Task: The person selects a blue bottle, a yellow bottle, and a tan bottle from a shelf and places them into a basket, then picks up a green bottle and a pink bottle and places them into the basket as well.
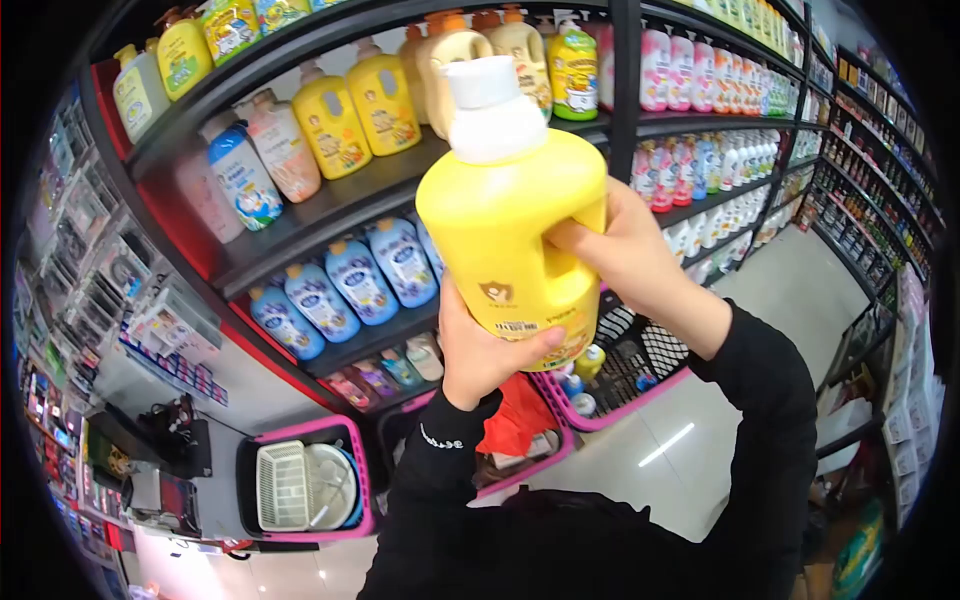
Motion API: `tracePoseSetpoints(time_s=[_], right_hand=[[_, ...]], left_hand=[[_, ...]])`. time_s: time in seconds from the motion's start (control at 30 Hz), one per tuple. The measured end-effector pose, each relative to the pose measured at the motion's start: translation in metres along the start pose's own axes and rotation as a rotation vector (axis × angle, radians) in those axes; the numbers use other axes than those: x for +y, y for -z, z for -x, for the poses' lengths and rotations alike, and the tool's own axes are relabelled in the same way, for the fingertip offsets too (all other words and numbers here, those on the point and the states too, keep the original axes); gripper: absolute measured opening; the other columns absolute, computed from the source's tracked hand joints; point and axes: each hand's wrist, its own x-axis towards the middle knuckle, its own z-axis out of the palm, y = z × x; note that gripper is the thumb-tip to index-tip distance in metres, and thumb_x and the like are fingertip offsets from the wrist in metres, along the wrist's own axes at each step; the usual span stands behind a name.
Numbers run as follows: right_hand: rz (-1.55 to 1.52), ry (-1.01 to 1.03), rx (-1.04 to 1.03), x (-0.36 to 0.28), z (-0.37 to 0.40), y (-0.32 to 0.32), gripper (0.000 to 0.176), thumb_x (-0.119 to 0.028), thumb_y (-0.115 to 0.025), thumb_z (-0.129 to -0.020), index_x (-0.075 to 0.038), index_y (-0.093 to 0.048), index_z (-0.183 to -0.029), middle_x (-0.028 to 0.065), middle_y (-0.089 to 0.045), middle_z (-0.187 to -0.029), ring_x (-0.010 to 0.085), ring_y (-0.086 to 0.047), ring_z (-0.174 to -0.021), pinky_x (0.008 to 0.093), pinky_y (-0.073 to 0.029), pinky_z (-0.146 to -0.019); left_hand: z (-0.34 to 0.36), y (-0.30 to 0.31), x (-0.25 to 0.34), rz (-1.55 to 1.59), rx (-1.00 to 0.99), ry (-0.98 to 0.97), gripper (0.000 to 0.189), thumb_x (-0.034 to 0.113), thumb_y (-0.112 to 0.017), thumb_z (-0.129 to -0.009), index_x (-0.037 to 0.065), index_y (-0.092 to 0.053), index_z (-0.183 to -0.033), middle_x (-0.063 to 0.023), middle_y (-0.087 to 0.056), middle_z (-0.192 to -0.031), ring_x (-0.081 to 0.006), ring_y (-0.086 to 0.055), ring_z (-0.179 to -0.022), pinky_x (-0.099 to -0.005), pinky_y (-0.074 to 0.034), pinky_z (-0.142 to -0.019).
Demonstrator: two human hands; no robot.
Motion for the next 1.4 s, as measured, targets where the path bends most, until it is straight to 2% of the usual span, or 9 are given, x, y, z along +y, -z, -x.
tracePoseSetpoints(time_s=[0.3, 0.37, 0.4, 0.5, 0.57, 0.73, 1.07, 1.27, 1.4], right_hand=[[0.010, -0.305, -0.222, -0.060, 0.125, 0.099, 0.055, -0.008, -0.070, -0.061, 0.000, -0.048, -0.111, 0.0058, -0.057, -0.105, 0.0134, -0.053, -0.097, 0.0296, -0.041, -0.086], [0.312, -0.207, -0.364, -0.063, 0.145, 0.118, 0.061, -0.013, -0.075, -0.057, -0.001, -0.049, -0.110, 0.0073, -0.057, -0.105, 0.0147, -0.053, -0.098, 0.0296, -0.040, -0.086], [0.289, -0.275, -0.308, -0.059, 0.159, 0.125, 0.065, -0.017, -0.078, -0.053, -0.002, -0.049, -0.109, 0.0088, -0.057, -0.105, 0.0162, -0.054, -0.097, 0.0303, -0.041, -0.085], [0.465, -0.273, -0.446, -0.053, 0.188, 0.154, 0.068, -0.019, -0.080, -0.050, -0.002, -0.049, -0.109, 0.0089, -0.057, -0.104, 0.0164, -0.055, -0.093, 0.0314, -0.042, -0.083], [0.367, -0.387, -0.507, -0.047, 0.196, 0.169, 0.069, -0.019, -0.082, -0.049, -0.002, -0.049, -0.108, 0.0084, -0.057, -0.102, 0.0164, -0.055, -0.090, 0.0311, -0.042, -0.081], [0.110, -0.645, -0.679, -0.011, 0.209, 0.203, 0.069, -0.021, -0.086, -0.044, -0.002, -0.053, -0.102, 0.0072, -0.059, -0.093, 0.0153, -0.053, -0.083, 0.0280, -0.042, -0.078], [-0.103, -0.881, -0.625, 0.077, 0.181, 0.255, 0.062, -0.021, -0.082, -0.050, 0.001, -0.053, -0.101, 0.0055, -0.060, -0.092, 0.0128, -0.053, -0.082, 0.0267, -0.042, -0.077], [0.088, -0.920, -0.820, 0.136, 0.122, 0.269, 0.048, -0.026, -0.076, -0.059, -0.002, -0.055, -0.096, 0.0118, -0.059, -0.091, 0.0222, -0.057, -0.084, 0.0296, -0.043, -0.075], [0.232, -0.828, -0.941, 0.177, 0.095, 0.270, 0.049, -0.031, -0.073, -0.061, -0.003, -0.055, -0.097, 0.0134, -0.056, -0.089, 0.0273, -0.055, -0.082, 0.0325, -0.043, -0.073]], left_hand=[[0.095, -0.111, -0.008, 0.090, -0.267, 0.154, 0.092, 0.022, -0.083, -0.047, 0.001, -0.031, -0.119, -0.0088, -0.046, -0.111, -0.0194, -0.047, -0.103, -0.0329, -0.039, -0.087], [0.115, -0.126, -0.020, -0.091, -0.312, 0.098, 0.096, 0.022, -0.083, -0.046, 0.002, -0.028, -0.122, -0.0103, -0.044, -0.115, -0.0204, -0.045, -0.107, -0.0343, -0.037, -0.090], [0.128, -0.134, -0.025, -0.088, -0.341, 0.212, 0.098, 0.022, -0.083, -0.046, 0.002, -0.027, -0.123, -0.0129, -0.041, -0.119, -0.0221, -0.042, -0.111, -0.0346, -0.035, -0.092], [0.146, -0.154, -0.040, -0.190, -0.392, 0.198, 0.099, 0.024, -0.083, -0.045, 0.002, -0.027, -0.124, -0.0139, -0.042, -0.119, -0.0240, -0.042, -0.112, -0.0342, -0.035, -0.092], [0.162, -0.167, -0.057, -0.036, -0.331, 0.231, 0.098, 0.023, -0.083, -0.047, 0.004, -0.026, -0.124, -0.0131, -0.043, -0.117, -0.0247, -0.045, -0.109, -0.0337, -0.037, -0.091], [0.178, -0.190, -0.086, -0.139, -0.470, 0.303, 0.088, 0.021, -0.081, -0.051, 0.008, -0.031, -0.122, -0.0106, -0.047, -0.113, -0.0227, -0.048, -0.105, -0.0327, -0.040, -0.088], [0.172, -0.202, -0.186, 0.092, -0.397, 0.482, 0.079, 0.019, -0.081, -0.053, 0.008, -0.038, -0.118, -0.0102, -0.047, -0.114, -0.0226, -0.048, -0.106, -0.0317, -0.039, -0.089], [0.143, -0.194, -0.257, 0.261, -0.212, 0.449, 0.073, 0.015, -0.076, -0.060, 0.006, -0.036, -0.120, -0.0132, -0.043, -0.119, -0.0267, -0.045, -0.109, -0.0350, -0.036, -0.093], [0.140, -0.180, -0.296, -0.091, -0.147, 0.515, 0.060, 0.017, -0.067, -0.072, 0.005, -0.035, -0.121, -0.0147, -0.042, -0.120, -0.0263, -0.046, -0.108, -0.0350, -0.037, -0.092]])
